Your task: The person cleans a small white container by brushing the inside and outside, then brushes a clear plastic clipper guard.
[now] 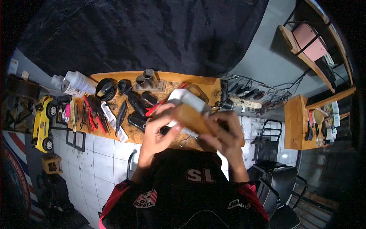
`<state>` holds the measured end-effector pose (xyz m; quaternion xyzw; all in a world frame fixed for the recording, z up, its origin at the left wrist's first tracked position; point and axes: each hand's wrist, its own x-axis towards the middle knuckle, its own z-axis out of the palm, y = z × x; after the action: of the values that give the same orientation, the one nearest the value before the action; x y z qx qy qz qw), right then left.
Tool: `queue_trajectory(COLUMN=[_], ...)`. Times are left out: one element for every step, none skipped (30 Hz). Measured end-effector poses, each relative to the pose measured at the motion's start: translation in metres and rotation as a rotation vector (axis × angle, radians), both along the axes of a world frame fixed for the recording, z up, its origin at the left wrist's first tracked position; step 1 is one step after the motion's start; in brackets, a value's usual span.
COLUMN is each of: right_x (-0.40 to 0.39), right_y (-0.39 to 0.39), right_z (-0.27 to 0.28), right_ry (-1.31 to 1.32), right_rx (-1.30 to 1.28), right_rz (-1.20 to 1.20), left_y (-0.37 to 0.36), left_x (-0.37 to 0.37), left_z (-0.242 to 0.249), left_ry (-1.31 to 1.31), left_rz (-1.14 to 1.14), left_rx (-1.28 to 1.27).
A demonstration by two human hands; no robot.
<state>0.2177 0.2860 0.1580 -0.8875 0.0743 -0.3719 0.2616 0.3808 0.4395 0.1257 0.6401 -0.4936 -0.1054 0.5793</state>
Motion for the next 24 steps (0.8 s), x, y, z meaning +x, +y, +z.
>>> queue_trajectory(right_x=[0.002, 0.004, 0.005, 0.006, 0.006, 0.002, 0.000, -0.005, -0.009, -0.010, -0.009, -0.006, -0.005, -0.002, 0.000, 0.001, 0.001, -0.001, -0.005, -0.007, -0.009, -0.011, -0.014, -0.016], right_y=[-0.006, -0.012, -0.018, -0.025, -0.028, -0.028, -0.027, -0.024, -0.023, -0.024, -0.023, -0.021, -0.020, -0.024, -0.028, -0.032, -0.036, -0.041, -0.042, -0.041, -0.041, -0.041, -0.042, -0.045], right_z=[-0.002, -0.005, -0.010, -0.016, -0.019, -0.016, -0.014, -0.012, -0.009, -0.005, -0.006, -0.008, -0.010, -0.018, -0.022, -0.025, -0.028, -0.030, -0.030, -0.027, -0.025, -0.022, -0.027, -0.031], right_ry=[0.003, 0.006, -0.019, -0.044, -0.069, -0.105, -0.114, -0.119, -0.123, -0.067, -0.029, 0.008, 0.046, 0.017, 0.048, 0.079, 0.112, 0.154, 0.100, 0.045, -0.008, -0.079, -0.129, -0.182], right_rx=[0.020, 0.040, 0.083, 0.126, 0.170, 0.223, 0.261, 0.301, 0.339, 0.286, 0.299, 0.314, 0.329, 0.361, 0.336, 0.312, 0.289, 0.273, 0.413, 0.551, 0.692, 0.753, 0.778, 0.797], right_rz=[-0.095, -0.190, -0.230, -0.273, -0.316, -0.295, -0.171, -0.049, 0.069, 0.154, 0.117, 0.081, 0.045, -0.004, -0.082, -0.160, -0.242, -0.249, -0.198, -0.142, -0.082, -0.013, 0.061, 0.134], left_y=[-0.001, 0.000, 0.003, 0.007, 0.008, 0.010, 0.011, 0.012, 0.011, 0.010, 0.006, 0.007, 0.008, 0.010, 0.012, 0.013, 0.015, 0.016, 0.015, 0.015, 0.015, 0.014, 0.014, 0.012], left_x=[0.001, 0.001, -0.002, -0.007, -0.008, -0.008, -0.009, -0.009, -0.008, -0.007, -0.009, -0.006, -0.002, 0.001, 0.004, 0.007, 0.010, 0.012, 0.013, 0.013, 0.015, 0.018, 0.018, 0.016], left_z=[0.013, 0.012, 0.010, 0.006, 0.006, 0.005, 0.005, 0.004, 0.002, -0.001, -0.006, -0.003, 0.001, 0.004, 0.007, 0.009, 0.007, 0.007, 0.007, 0.009, 0.007, 0.003, 0.000, 0.003], left_ry=[-0.142, -0.177, -0.021, 0.134, 0.199, 0.264, 0.328, 0.393, 0.383, 0.372, 0.321, 0.147, -0.028, -0.039, -0.051, -0.063, -0.032, 0.002, 0.035, 0.016, 0.008, 0.003, -0.002, -0.009], left_rz=[-0.028, -0.028, -0.020, -0.015, -0.023, -0.029, -0.033, -0.035, -0.062, -0.089, -0.114, -0.149, -0.184, -0.216, -0.246, -0.276, -0.314, -0.354, -0.391, -0.395, -0.413, -0.433, -0.457, -0.434], left_rx=[0.048, 0.047, 0.050, 0.054, 0.089, 0.125, 0.160, 0.240, 0.259, 0.277, 0.138, 0.183, 0.226, 0.240, 0.252, 0.264, 0.223, 0.183, 0.143, 0.110, 0.088, 0.067, 0.044, 0.058])
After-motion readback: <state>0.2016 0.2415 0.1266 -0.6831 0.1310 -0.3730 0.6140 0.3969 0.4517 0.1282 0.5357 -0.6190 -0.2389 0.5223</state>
